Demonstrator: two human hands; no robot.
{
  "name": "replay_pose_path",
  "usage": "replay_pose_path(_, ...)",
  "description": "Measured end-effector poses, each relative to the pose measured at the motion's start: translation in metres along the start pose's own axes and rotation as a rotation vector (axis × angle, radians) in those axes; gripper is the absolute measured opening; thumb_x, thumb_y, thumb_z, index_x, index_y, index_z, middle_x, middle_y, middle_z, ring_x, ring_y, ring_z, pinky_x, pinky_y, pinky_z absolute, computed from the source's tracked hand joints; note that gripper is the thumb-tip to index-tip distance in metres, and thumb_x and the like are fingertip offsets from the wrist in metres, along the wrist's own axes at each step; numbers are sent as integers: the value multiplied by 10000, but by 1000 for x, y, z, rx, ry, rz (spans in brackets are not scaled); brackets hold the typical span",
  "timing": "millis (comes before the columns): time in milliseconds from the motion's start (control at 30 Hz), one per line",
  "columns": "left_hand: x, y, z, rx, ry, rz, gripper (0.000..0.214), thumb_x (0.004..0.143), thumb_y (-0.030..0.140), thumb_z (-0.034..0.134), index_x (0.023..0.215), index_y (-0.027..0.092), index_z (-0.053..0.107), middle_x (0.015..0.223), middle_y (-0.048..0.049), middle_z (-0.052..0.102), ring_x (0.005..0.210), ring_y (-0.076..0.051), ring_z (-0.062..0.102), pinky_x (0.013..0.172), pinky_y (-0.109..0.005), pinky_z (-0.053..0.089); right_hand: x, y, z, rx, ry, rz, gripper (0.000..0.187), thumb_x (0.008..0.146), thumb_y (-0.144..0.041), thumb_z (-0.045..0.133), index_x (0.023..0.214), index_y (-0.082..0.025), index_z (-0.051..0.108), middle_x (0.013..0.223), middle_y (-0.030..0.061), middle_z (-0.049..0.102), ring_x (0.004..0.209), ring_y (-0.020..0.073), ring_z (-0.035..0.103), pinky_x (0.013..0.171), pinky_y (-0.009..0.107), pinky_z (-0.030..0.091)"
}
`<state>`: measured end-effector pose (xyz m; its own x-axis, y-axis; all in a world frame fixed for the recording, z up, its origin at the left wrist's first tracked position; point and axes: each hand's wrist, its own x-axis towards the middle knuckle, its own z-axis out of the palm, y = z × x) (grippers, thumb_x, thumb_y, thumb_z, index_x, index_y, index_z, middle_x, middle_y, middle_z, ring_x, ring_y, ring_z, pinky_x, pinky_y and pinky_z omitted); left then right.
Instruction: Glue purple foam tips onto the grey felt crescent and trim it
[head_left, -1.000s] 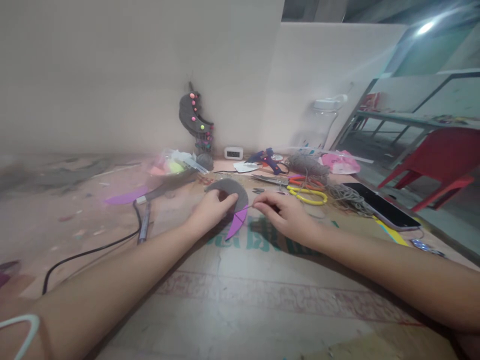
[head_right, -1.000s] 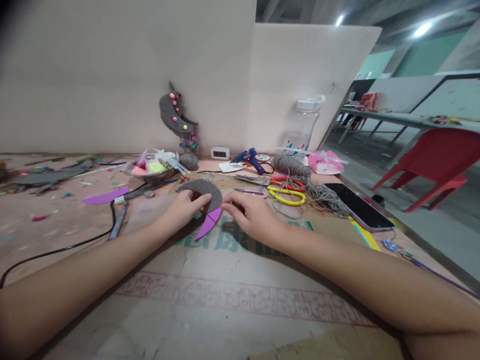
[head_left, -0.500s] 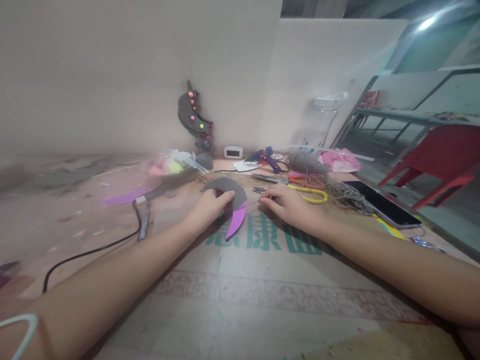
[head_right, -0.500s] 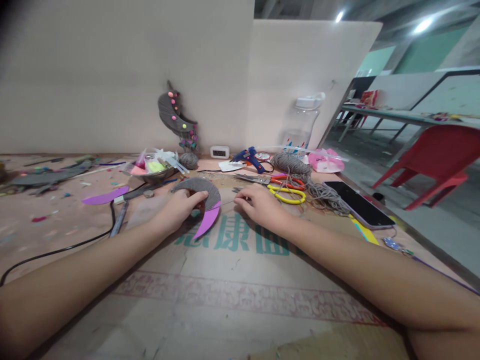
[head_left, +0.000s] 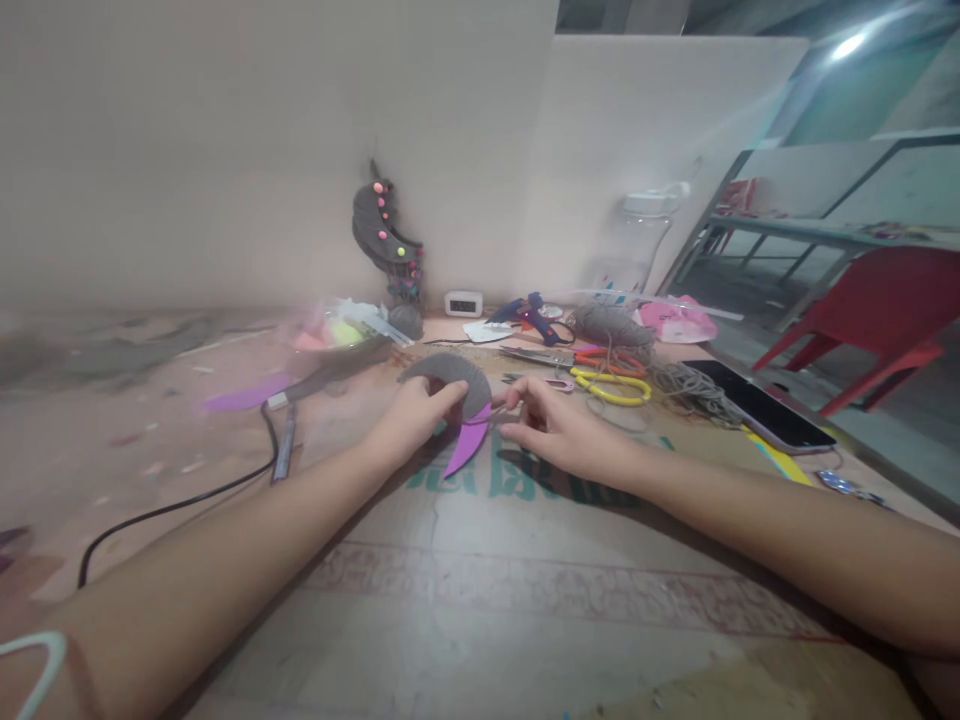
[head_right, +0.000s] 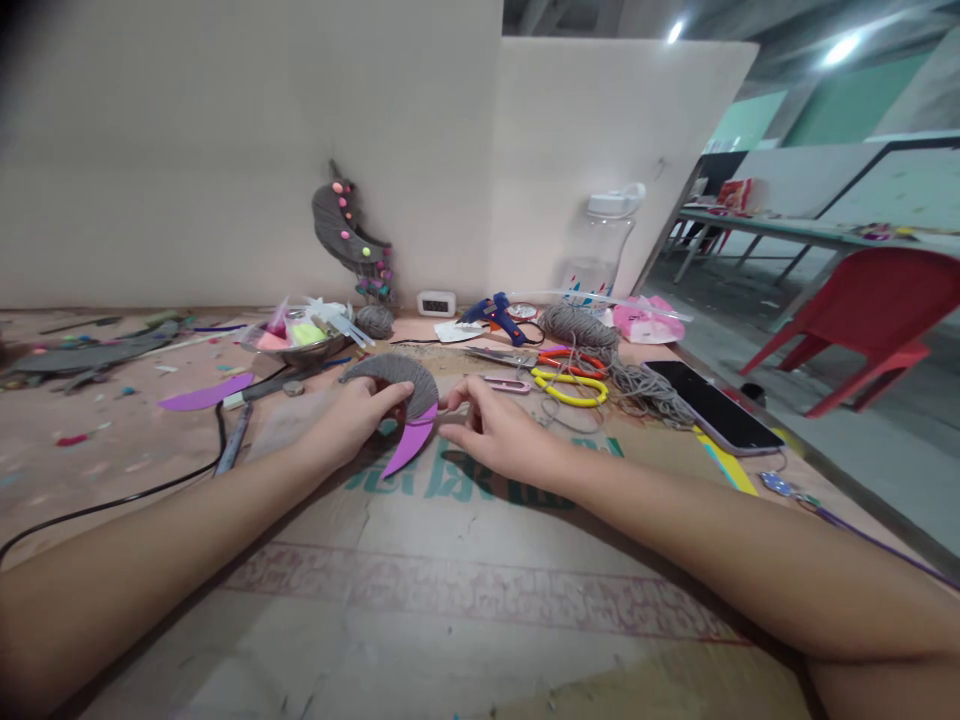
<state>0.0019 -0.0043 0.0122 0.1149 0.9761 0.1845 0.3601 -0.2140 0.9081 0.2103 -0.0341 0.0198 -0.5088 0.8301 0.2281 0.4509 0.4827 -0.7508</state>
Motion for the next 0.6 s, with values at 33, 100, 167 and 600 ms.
replay_pose_path(33,0,0,0,7,-2,-1,274,782,400,561,669,155,612,618,-27,622,607,-164,565,586,-272,403,1,0,-1,-30,-9,-7,188,853,-272,595,962,-209,456,811,-17,575,606,99,484,540,225,395)
replay_pose_path(100,1,-3,-1,1,-13,5,285,789,407,560,673,154,619,614,-25,621,601,-162,563,587,-274,405,2,0,-3,-73,-5,-21,173,852,-253,595,983,-196,496,757,-27,536,655,112,505,592,234,414)
replay_pose_path(167,2,-6,-1,-20,-26,9,282,790,408,563,696,150,630,629,-28,629,600,-162,563,583,-274,407,4,2,-5,-113,28,-26,154,856,-252,595,987,-187,549,729,-29,523,654,113,496,605,237,403)
replay_pose_path(600,0,-4,0,-6,-21,7,337,795,471,574,726,147,632,672,-32,655,658,-179,591,641,-279,428,0,-3,0,56,-23,73,233,817,-332,641,910,-204,470,920,4,614,570,75,437,512,213,344)
